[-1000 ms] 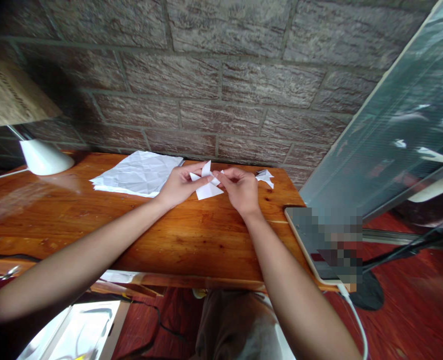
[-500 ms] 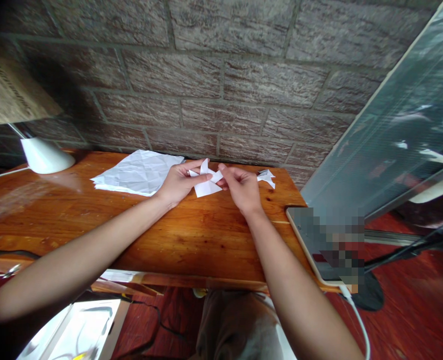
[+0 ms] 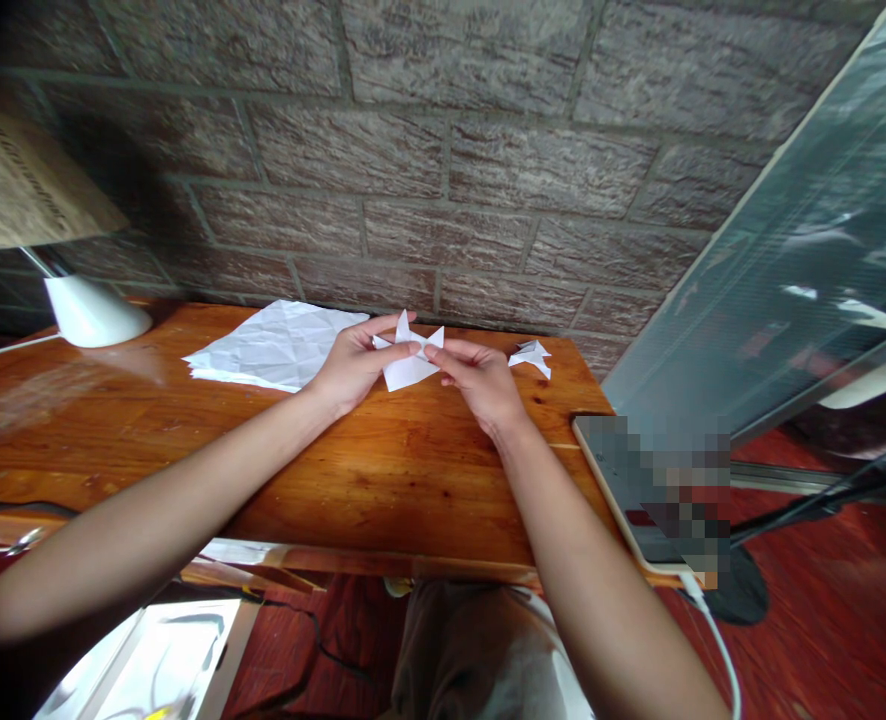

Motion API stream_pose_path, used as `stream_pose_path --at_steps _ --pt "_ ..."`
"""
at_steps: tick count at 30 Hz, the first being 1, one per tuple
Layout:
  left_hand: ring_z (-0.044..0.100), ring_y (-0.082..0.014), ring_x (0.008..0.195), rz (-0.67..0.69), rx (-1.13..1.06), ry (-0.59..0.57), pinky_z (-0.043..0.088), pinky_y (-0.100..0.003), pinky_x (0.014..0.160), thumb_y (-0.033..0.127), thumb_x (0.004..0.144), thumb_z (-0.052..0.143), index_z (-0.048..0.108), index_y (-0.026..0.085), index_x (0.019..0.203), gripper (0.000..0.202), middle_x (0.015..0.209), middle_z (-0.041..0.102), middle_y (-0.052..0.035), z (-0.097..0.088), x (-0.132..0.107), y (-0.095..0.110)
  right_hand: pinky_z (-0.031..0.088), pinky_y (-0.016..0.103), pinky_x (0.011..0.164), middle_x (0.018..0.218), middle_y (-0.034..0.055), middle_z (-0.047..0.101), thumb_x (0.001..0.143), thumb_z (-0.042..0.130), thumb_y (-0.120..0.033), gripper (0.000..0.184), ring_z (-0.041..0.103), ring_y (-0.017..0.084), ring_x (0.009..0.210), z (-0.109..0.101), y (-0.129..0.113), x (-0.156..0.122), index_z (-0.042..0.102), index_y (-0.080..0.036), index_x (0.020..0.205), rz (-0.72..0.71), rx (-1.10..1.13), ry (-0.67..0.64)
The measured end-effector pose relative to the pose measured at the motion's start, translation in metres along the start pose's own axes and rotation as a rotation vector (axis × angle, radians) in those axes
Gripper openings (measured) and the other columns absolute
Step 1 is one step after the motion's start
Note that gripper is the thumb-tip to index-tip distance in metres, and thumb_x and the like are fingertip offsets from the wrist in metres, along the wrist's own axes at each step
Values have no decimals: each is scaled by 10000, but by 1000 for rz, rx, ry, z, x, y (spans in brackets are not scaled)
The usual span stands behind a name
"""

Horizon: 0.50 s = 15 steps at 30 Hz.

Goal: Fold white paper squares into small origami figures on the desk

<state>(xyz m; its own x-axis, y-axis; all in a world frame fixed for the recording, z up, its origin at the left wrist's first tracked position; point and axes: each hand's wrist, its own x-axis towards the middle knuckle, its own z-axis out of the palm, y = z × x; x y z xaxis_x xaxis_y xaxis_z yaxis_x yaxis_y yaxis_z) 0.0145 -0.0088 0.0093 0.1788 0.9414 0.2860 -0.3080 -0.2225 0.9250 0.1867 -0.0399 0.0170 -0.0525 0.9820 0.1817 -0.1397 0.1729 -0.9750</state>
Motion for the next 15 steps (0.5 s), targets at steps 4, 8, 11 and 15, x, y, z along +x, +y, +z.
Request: stream_pose_path --at_steps 4,8,11,15 --pt "683 -172 748 14 10 -34 514 -322 757 316 612 901 746 198 1110 535 871 782 -19 -1 0 1 413 247 606 860 24 787 625 904 -402 280 629 133 743 0 0 0 830 -251 848 -29 -19 8" --pt "669 -159 692 80 79 -104 505 -293 690 325 653 881 735 195 1057 448 785 757 -4 -3 1 5 398 269 611 726 1 738 643 895 -408 237 565 121 661 1 0 0 819 -233 783 -116 -72 27" --pt "573 -113 550 144 115 -131 433 -246 573 320 666 875 730 209 1033 410 606 643 55 -4 2 7 409 284 629 715 -5 728 653 889 -426 238 552 122 641 0 0 0 810 -232 765 -162 -92 17" --pt "463 -77 464 191 149 -117 351 -221 509 306 667 879 733 213 1014 389 495 496 99 -5 2 8 448 298 701 753 -5 742 673 883 -417 213 591 133 684 -1 -2 0 792 -232 725 -203 -99 -3"
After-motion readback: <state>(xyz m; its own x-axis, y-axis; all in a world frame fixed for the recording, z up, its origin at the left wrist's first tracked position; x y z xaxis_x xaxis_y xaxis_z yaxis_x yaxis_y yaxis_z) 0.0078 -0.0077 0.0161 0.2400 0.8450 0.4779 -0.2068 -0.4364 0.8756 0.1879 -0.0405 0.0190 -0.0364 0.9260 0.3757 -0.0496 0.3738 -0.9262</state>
